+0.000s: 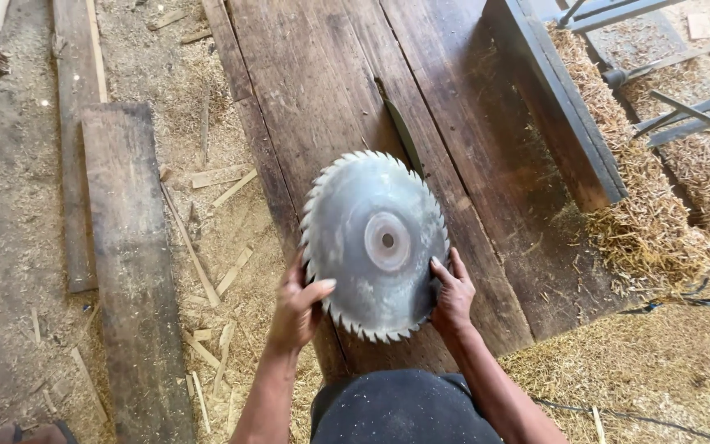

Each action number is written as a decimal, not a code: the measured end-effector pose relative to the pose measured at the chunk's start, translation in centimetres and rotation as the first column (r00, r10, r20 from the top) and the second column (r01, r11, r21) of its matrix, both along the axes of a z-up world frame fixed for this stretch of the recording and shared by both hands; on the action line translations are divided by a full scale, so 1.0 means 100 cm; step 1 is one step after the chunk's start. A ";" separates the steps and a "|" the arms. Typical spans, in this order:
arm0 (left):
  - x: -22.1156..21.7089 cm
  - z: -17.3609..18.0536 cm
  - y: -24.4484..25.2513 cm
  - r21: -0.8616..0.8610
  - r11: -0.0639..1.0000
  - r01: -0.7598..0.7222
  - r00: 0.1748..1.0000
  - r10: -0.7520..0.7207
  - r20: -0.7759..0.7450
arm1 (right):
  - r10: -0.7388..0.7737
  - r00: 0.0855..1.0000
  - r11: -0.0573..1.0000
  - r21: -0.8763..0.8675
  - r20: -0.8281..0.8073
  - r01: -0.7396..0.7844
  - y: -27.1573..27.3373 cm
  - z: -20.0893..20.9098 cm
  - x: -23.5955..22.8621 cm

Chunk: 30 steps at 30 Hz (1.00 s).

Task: The person is holding and inspecting a large circular saw blade over a wooden workbench in a workshop.

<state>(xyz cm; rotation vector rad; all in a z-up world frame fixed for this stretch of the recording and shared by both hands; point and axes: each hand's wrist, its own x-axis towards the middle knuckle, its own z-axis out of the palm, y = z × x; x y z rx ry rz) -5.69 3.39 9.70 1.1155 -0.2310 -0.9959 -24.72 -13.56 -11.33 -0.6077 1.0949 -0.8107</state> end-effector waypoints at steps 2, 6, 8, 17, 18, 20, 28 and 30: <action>-0.004 -0.014 0.023 -0.017 1.000 -0.014 1.000 0.014 0.009 | 0.003 0.999 0.997 -0.081 0.034 0.000 0.000 0.023 -0.009; -0.003 -0.072 0.061 -0.067 0.980 -0.189 0.978 0.182 -0.107 | -0.010 0.994 0.960 -0.280 -0.107 -0.021 -0.005 0.071 -0.013; -0.003 -0.104 0.078 -0.005 0.976 -0.220 0.971 0.218 -0.099 | -0.013 0.983 0.943 -0.330 -0.181 -0.048 -0.006 0.090 -0.010; -0.003 -0.183 0.114 0.052 0.979 -0.197 0.969 0.202 -0.144 | -0.051 0.998 0.829 -0.559 -0.033 0.024 -0.019 0.089 -0.031; -0.003 -0.141 0.096 -0.036 0.980 -0.195 0.959 0.183 -0.218 | -0.024 1.000 0.860 -0.510 0.002 0.022 -0.021 0.097 -0.029; -0.002 -0.122 0.084 -0.123 0.972 -0.199 0.945 0.158 -0.286 | 0.007 0.999 0.888 -0.460 0.044 0.014 -0.027 0.115 -0.029; -0.009 -0.115 0.067 0.008 0.943 -0.333 0.863 0.309 -0.400 | 0.259 0.903 0.966 -0.108 0.344 -0.236 -0.018 0.122 -0.032; -0.010 -0.112 0.066 0.043 0.941 -0.335 0.863 0.325 -0.388 | 0.236 0.923 0.971 -0.099 0.303 -0.215 -0.009 0.114 -0.026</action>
